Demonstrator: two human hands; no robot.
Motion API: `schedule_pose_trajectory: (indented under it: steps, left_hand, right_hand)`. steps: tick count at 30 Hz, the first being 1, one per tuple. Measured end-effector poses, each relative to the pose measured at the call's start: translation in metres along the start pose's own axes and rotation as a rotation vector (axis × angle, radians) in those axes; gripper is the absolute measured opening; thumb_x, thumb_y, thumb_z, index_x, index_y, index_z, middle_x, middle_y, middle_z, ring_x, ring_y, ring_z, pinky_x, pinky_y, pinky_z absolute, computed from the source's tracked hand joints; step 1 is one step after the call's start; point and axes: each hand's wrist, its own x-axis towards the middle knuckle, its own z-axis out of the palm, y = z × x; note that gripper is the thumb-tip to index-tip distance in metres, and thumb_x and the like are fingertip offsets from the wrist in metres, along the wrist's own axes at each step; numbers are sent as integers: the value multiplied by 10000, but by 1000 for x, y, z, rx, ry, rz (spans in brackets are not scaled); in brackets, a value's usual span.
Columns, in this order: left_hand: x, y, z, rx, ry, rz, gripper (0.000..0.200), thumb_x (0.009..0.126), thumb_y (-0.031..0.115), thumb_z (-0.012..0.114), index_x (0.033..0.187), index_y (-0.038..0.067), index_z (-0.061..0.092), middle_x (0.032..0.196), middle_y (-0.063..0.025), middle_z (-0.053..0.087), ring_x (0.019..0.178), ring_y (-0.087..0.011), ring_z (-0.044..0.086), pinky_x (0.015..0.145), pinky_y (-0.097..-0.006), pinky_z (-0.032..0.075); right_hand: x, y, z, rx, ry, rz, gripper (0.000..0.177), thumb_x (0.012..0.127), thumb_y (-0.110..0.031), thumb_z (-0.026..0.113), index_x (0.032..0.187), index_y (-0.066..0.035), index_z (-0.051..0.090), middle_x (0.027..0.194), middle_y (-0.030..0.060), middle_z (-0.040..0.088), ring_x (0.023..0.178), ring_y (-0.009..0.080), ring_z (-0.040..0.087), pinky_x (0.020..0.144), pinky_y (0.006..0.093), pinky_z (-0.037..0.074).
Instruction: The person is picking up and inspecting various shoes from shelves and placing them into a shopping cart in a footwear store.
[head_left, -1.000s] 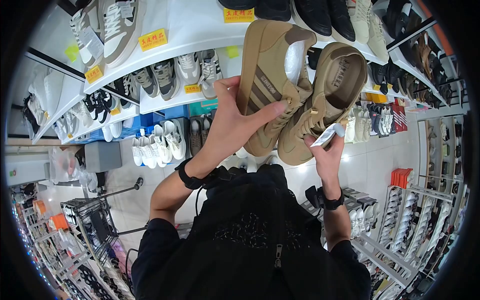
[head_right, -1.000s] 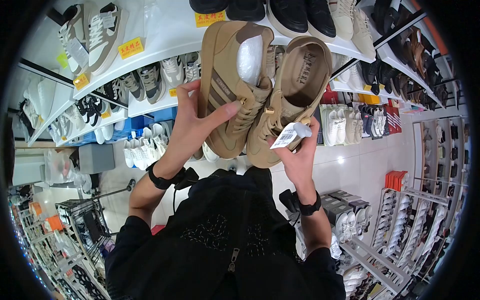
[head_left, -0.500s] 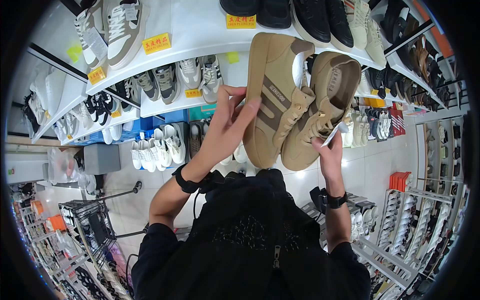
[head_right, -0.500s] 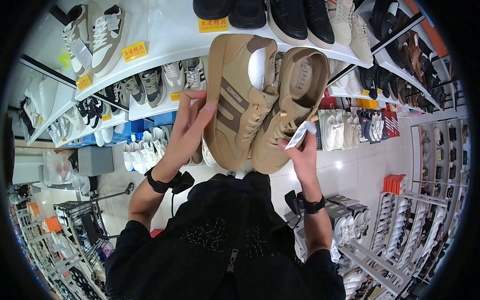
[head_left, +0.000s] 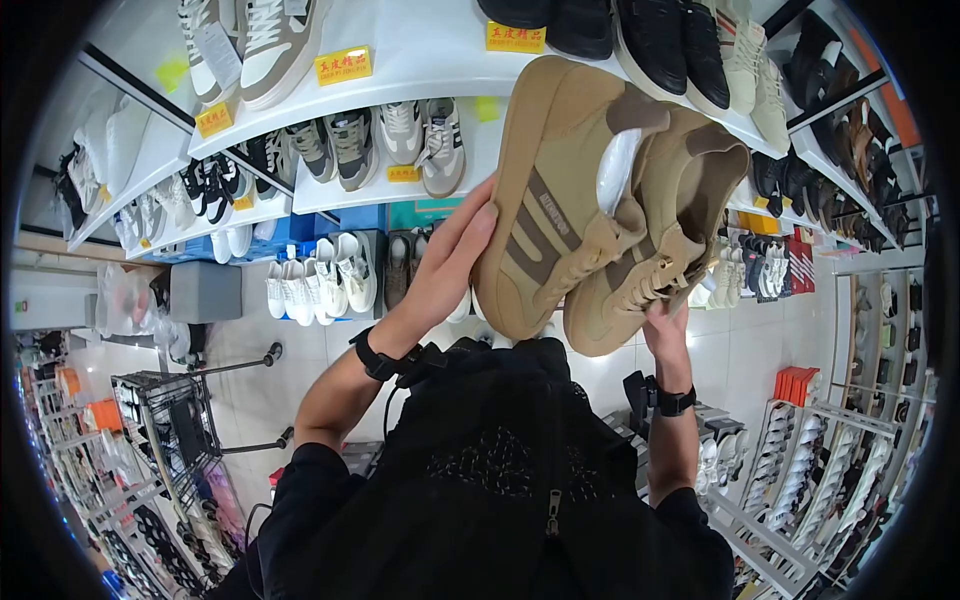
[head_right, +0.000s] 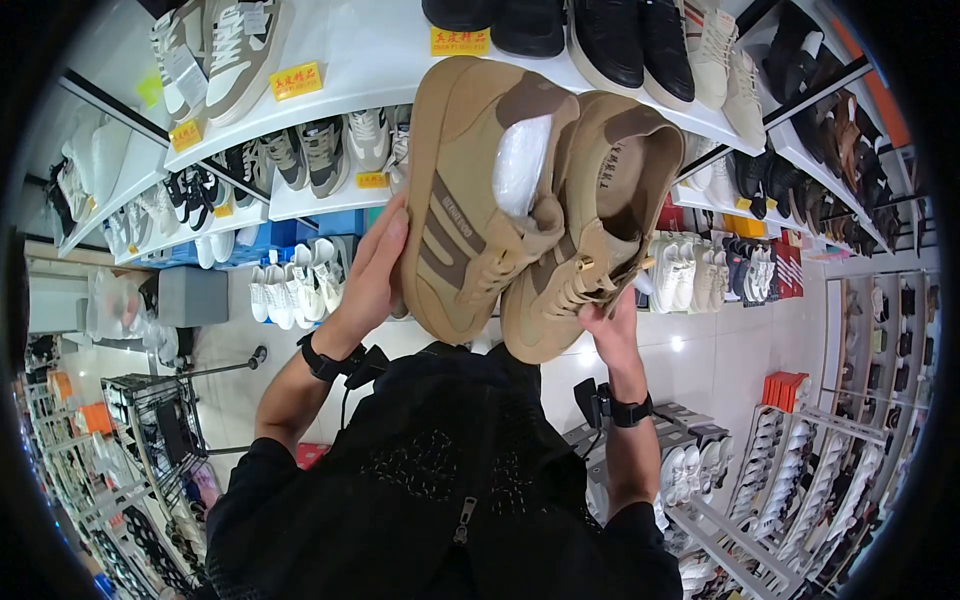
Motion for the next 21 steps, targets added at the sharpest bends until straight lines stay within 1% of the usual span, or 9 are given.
schedule_pose_trajectory:
  steps: [2,6,8,9,12,16,18,19,21]
  left_hand:
    - [-8,-6,-8,27,-20,-13,583,1090,295,385,1573,27,200,1505,-128,428,1374,-176,400,1143,-324,303]
    - [-23,-7,-20,48,-132,-5,624,1081,382,374,1558,4,234,1551,-114,353,1408,-177,345,1156,-334,279]
    - [-27,-5,-26,61,-149,4,646,1076,406,375,1563,10,221,1559,-113,336,1412,-177,337,1155,-335,279]
    - [-31,-3,-29,52,-136,-34,664,1073,419,375,1565,8,204,1562,-114,328,1417,-176,328,1156,-335,275]
    - [-41,-4,-30,24,-96,-95,705,1070,454,362,1571,2,159,1559,-123,326,1426,-181,310,1162,-336,261]
    - [-52,-5,-27,75,19,-151,676,1082,432,336,1567,-9,170,1564,-125,319,1422,-192,320,1169,-323,249]
    - [-57,-2,-27,55,40,-176,651,1089,402,331,1566,-11,173,1563,-125,324,1424,-191,318,1173,-321,241]
    - [-61,-1,-29,77,42,-134,677,1069,389,419,1566,-6,185,1549,-131,348,1423,-194,322,1171,-343,253]
    - [-70,4,-33,122,28,-135,698,1049,379,474,1562,-6,199,1540,-133,360,1416,-196,333,1166,-355,266]
  right_hand:
    - [-2,11,-5,58,0,-35,776,848,-331,776,1421,26,393,1336,96,543,1209,200,535,1048,367,415]
    - [-7,32,-25,50,-129,120,806,888,-426,734,1444,27,366,1353,79,533,1233,185,507,1047,356,406]
    - [-3,16,-9,-122,-152,243,814,908,-458,704,1458,31,356,1373,81,524,1253,181,488,1052,350,393]
    - [0,9,-3,-178,-250,157,762,939,-444,667,1452,35,371,1385,83,520,1244,177,491,1052,342,388]
    - [9,13,11,-57,-259,110,740,951,-447,644,1448,33,377,1388,95,522,1242,184,498,1055,342,389]
    - [23,9,34,82,-123,262,621,996,-330,574,1458,38,382,1388,125,530,1258,202,504,1072,340,384]
    - [30,4,48,108,-185,200,572,1000,-272,551,1455,38,393,1382,128,532,1253,201,504,1083,336,373]
    - [32,2,55,75,-187,150,567,994,-256,555,1455,34,396,1379,128,534,1250,199,504,1084,333,369]
    - [33,4,59,43,-194,105,562,988,-240,559,1455,30,400,1376,128,536,1246,196,504,1085,331,365]
